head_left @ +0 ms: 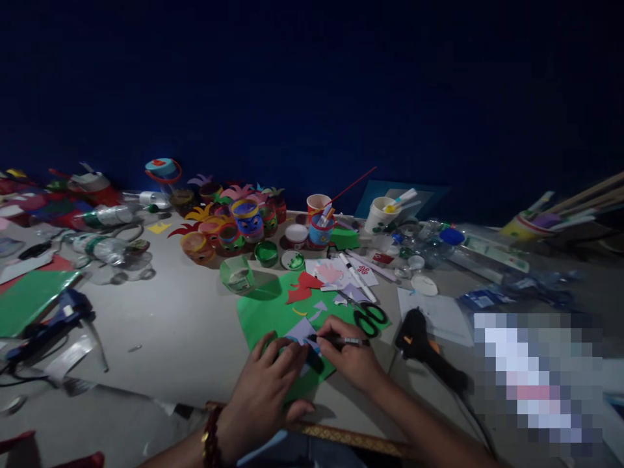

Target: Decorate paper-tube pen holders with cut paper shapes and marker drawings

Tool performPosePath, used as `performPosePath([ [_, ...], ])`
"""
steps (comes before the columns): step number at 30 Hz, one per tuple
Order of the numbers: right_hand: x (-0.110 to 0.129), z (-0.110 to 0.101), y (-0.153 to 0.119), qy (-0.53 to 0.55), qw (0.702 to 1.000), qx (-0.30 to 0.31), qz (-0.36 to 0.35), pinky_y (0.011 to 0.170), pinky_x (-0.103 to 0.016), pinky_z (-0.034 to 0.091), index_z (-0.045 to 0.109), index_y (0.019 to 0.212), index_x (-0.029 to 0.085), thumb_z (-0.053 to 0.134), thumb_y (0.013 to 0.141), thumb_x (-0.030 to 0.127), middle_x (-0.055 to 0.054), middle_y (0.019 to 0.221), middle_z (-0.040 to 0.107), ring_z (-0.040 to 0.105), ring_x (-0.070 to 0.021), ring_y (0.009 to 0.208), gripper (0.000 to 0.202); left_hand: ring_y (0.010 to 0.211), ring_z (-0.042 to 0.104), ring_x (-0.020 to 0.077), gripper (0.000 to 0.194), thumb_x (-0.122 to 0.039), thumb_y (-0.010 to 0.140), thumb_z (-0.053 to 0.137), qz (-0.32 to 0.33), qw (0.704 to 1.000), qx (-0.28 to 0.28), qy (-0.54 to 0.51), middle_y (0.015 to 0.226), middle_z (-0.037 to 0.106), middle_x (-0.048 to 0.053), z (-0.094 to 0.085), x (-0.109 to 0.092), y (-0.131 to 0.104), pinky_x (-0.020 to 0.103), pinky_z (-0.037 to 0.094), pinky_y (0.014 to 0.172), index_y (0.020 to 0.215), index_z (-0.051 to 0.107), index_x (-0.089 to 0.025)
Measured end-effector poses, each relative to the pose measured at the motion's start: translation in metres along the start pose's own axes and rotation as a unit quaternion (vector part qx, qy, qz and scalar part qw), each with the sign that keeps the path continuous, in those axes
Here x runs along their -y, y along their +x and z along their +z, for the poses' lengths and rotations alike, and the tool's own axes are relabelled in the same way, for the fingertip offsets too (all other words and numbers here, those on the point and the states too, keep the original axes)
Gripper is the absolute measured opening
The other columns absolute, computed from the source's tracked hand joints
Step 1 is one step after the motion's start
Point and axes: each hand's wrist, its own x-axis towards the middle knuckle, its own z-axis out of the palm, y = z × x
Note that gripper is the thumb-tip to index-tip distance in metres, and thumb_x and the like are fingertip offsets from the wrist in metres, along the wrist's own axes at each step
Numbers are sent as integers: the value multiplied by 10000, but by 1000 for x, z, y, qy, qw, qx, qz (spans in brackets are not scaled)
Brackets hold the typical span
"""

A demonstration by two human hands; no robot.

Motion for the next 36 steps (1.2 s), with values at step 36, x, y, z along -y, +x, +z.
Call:
performPosePath([
  [36, 3, -2, 1, -5, 1000, 2, -7, 572, -235, 409, 580, 725, 212, 570, 805, 209, 39, 638, 583, 552, -136, 595, 81, 1154, 504, 295, 744, -699, 851, 459, -11, 999, 45, -5, 1263, 621, 103, -3, 0, 0, 524, 297, 1100, 1368, 499, -166],
])
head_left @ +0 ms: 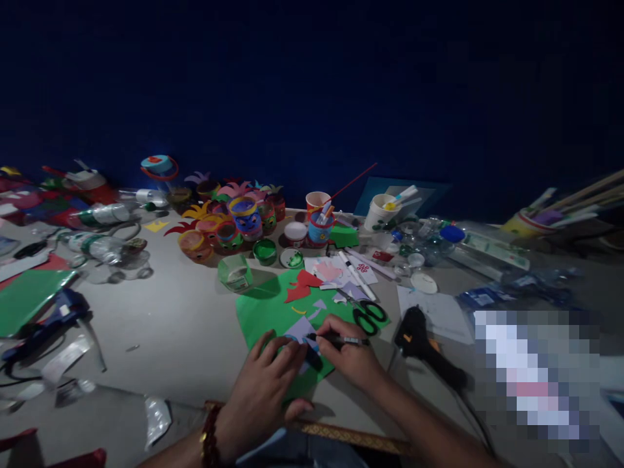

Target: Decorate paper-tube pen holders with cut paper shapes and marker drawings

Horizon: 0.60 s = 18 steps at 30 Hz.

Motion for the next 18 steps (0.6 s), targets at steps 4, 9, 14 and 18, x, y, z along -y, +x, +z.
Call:
performPosePath([
  [4, 1, -1, -1, -1, 1000, -3, 2, 564, -236, 412, 578, 721, 216, 568, 797, 210, 39, 627, 578, 549, -139, 589, 77, 1168, 498, 291, 722, -685, 856, 471, 4, 1000, -5, -5, 1266, 615, 98, 1, 0, -1, 519, 288, 1109, 1367, 502, -176],
  [9, -1, -2, -2, -5, 1000, -3, 1, 573, -242, 415, 577, 728, 216, 560, 794, 207, 36, 631, 584, 558, -144, 596, 69, 1166, 497, 286, 717, -692, 852, 471, -7, 1000, -13, -7, 1256, 624, 85, 2, 0, -1, 509, 280, 1115, 1362, 511, -190],
  [14, -2, -2, -3, -12, 1000, -3, 6, 574, -244, 408, 575, 720, 211, 563, 788, 200, 35, 635, 581, 554, -144, 598, 70, 1168, 488, 293, 753, -699, 849, 466, -1, 1000, 0, -1, 1273, 613, 94, 1, 0, -1, 519, 276, 1111, 1386, 483, -170],
  [18, 1, -2, -3, -5, 1000, -7, 1, 565, -239, 398, 566, 709, 216, 556, 781, 191, 45, 613, 557, 536, -138, 582, 77, 1159, 494, 289, 737, -686, 854, 481, 8, 1000, -12, -4, 1248, 619, 98, -1, 0, 0, 521, 309, 1096, 1393, 474, -182],
])
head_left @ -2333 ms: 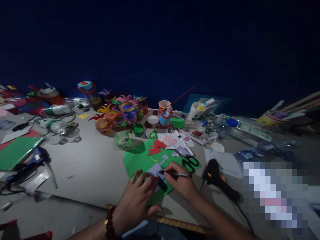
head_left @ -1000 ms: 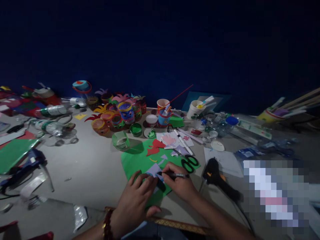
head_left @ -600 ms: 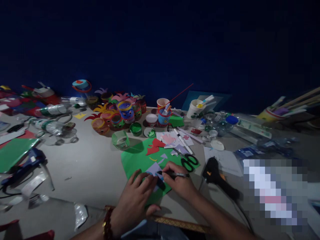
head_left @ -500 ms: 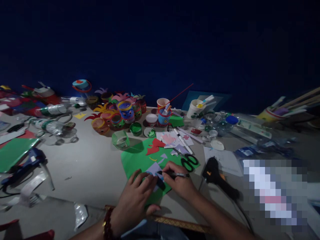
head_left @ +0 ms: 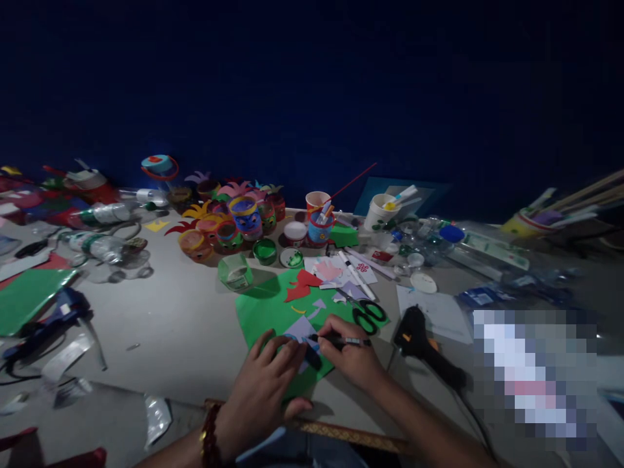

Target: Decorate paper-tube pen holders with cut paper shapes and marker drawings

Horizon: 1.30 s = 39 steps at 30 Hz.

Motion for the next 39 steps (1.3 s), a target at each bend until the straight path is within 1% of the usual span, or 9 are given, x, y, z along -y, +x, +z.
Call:
performPosePath([
  [6, 0, 0, 0, -6, 1000, 3, 0, 559, -242, 393, 557, 700, 216, 554, 769, 193, 37, 610, 564, 541, -145, 579, 72, 1161, 497, 289, 741, -688, 852, 480, -5, 1000, -7, 4, 1245, 620, 103, 0, -1, 0, 512, 308, 1100, 1386, 484, -175],
  [11, -1, -1, -1, -6, 1000, 3, 1, 562, -245, 391, 558, 703, 217, 548, 762, 181, 36, 613, 565, 541, -147, 581, 70, 1147, 498, 278, 731, -686, 853, 483, 0, 1000, -17, 12, 1246, 626, 86, 3, 1, -1, 500, 297, 1102, 1377, 496, -176],
  [16, -1, -1, -2, -8, 1000, 0, 2, 552, -242, 377, 558, 687, 219, 555, 760, 174, 44, 592, 549, 521, -141, 569, 86, 1156, 488, 286, 746, -688, 862, 467, 3, 1000, -4, 17, 1250, 626, 92, 3, 2, -1, 505, 287, 1099, 1398, 475, -170],
  [20, -1, 0, -3, -8, 1000, -1, 2, 547, -238, 374, 561, 686, 218, 558, 758, 162, 46, 591, 556, 521, -138, 566, 91, 1136, 503, 282, 733, -698, 853, 468, 1, 1000, -15, 18, 1225, 635, 93, 2, 1, 0, 501, 290, 1093, 1362, 511, -173],
  [26, -2, 0, -3, -19, 1000, -5, -4, 556, -239, 378, 559, 678, 212, 550, 749, 149, 40, 596, 558, 530, -141, 575, 95, 1166, 488, 286, 735, -690, 856, 476, -7, 1000, 12, 16, 1271, 615, 85, 1, 0, -1, 497, 254, 1112, 1384, 486, -178],
  [35, -2, 0, -4, -30, 1000, -5, -6, 554, -240, 360, 543, 664, 213, 533, 732, 153, 42, 587, 537, 517, -139, 568, 92, 1164, 494, 284, 731, -695, 860, 464, -7, 1000, 4, 20, 1277, 618, 81, 4, 0, -1, 504, 278, 1103, 1376, 494, -178],
  [39, -2, 0, -5, -31, 1000, 0, -7, 554, -243, 354, 543, 668, 213, 534, 738, 166, 40, 588, 539, 511, -141, 569, 84, 1150, 505, 281, 724, -693, 862, 463, 2, 1000, -14, 22, 1249, 632, 83, 4, 1, -1, 499, 284, 1097, 1363, 508, -173],
])
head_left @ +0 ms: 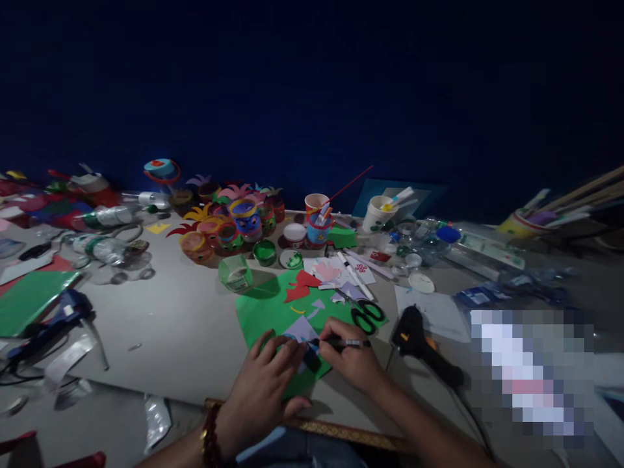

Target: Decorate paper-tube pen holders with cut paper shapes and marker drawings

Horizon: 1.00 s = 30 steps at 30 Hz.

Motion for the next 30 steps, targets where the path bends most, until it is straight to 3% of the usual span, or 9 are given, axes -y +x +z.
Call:
performPosePath([
  [30, 9, -2, -2, -12, 1000, 22, -7, 551, -241, 333, 496, 627, 217, 525, 697, 154, 49, 566, 503, 488, -133, 558, 99, 1165, 507, 277, 715, -684, 853, 493, -19, 1000, 21, -7, 1276, 624, 77, -2, -2, -1, 489, 280, 1110, 1376, 500, -196],
])
